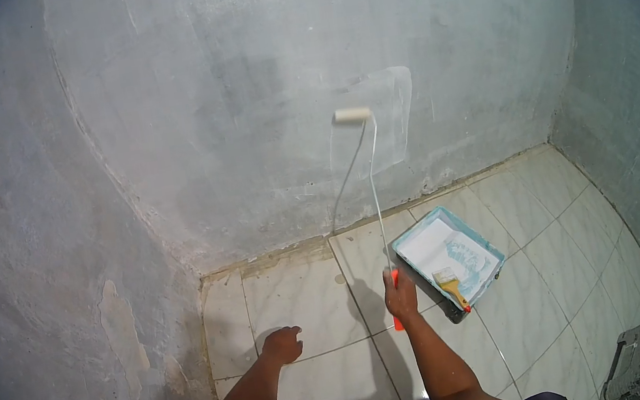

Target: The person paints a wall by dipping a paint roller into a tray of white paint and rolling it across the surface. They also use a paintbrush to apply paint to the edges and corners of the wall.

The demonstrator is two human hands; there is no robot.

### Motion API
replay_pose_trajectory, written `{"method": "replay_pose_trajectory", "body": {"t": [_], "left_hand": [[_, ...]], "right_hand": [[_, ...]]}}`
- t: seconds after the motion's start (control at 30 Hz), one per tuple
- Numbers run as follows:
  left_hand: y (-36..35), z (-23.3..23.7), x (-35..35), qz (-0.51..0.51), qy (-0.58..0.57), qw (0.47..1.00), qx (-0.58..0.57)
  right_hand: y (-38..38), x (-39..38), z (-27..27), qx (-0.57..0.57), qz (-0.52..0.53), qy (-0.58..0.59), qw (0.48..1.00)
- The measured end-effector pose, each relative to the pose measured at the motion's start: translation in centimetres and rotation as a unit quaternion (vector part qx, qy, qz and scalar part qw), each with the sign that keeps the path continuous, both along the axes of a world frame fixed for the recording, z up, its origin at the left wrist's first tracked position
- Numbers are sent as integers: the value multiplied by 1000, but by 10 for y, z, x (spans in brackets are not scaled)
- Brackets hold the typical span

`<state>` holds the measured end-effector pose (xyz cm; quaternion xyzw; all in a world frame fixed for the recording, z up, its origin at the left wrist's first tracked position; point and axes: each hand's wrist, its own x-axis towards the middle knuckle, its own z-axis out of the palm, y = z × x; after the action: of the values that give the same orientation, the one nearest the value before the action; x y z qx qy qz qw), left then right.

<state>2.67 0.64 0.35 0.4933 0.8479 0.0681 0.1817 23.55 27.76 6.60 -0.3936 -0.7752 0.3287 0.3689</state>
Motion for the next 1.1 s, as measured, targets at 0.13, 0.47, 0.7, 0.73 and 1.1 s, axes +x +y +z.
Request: {"method": "replay_pose_trajectory", "body": {"t": [0.13, 0.47, 0.7, 0.73, 1.1], "left_hand": [[-8, 7, -1, 6, -4, 1000, -22], [-34, -17, -15, 31, 19, 999, -40], [-5, -4, 0, -2, -10, 999, -39], [-2, 0, 0, -3, -9, 999, -39], [-26, -16, -10, 22, -5, 996, -84]], "right_hand": [[33, -19, 18, 41, -24, 34, 998], [12, 58, -68, -79, 63, -15, 995], [62, 20, 33, 12, 61, 36, 997], [70, 13, 39, 13, 62, 35, 997], [60, 56, -72, 39, 57, -65, 996]]}}
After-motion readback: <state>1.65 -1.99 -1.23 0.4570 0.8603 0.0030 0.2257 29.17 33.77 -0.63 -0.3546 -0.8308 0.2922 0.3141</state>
